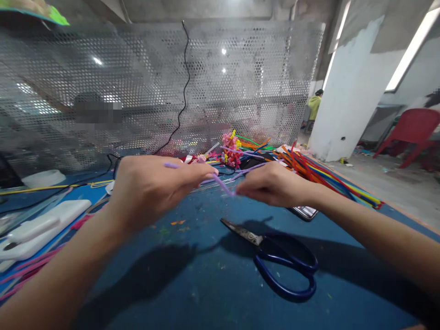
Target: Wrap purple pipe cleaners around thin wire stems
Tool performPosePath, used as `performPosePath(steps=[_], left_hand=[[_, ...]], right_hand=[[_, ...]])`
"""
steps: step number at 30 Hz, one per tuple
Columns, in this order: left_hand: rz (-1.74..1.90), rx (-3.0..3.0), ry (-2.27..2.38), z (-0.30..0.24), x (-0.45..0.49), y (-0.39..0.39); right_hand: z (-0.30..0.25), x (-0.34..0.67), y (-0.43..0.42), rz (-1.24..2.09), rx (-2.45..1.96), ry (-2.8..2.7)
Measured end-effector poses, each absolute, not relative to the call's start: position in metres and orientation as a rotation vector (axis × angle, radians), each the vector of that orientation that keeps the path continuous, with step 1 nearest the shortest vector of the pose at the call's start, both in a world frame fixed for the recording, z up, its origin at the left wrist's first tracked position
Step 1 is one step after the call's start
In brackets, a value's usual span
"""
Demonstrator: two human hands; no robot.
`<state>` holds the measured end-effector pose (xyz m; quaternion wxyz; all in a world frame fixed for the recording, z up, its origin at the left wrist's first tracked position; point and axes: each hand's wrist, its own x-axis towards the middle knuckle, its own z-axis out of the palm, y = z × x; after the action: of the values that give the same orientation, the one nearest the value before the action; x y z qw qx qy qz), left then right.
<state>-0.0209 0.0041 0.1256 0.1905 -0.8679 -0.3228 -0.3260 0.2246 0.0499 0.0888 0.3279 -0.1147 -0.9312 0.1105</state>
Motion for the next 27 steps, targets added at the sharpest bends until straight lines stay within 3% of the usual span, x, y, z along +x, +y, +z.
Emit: performPosePath(steps=[4, 8, 13, 17, 21, 24, 27], left_hand=[[-0.643, -2.432, -0.806, 0.119, -0.031, 0.026], [-0.681, -2.39, -0.673, 0.116, -0.026, 0.027], [-0.934, -2.356, -0.84, 0.126, -0.024, 0.011], [-1.32, -2.642, -1.006, 0.119, -0.023, 0.022], [-2.058, -2.789, -1.055, 0.099, -0.016, 0.042], [-2.527, -2.59, -1.285, 0.075, -0.009, 0.054], [-2.533, -2.7, -1.639, 0.044, 0.001, 0.056]], right_hand=[[0.094, 0.229, 0.044, 0.666, -0.204, -2.306], [0.097, 0.23, 0.05, 0.63, -0.568, -1.82], [0.098, 0.234, 0.053, 0.71, -0.482, -2.356], [0.095, 0.238, 0.05, 1.185, -0.23, -2.259], [0.082, 0.228, 0.057, 1.686, -0.202, -1.651], [0.067, 0.212, 0.059, 1.848, -0.218, -1.381], [0.049, 0.196, 0.059, 1.973, -0.178, -1.229]])
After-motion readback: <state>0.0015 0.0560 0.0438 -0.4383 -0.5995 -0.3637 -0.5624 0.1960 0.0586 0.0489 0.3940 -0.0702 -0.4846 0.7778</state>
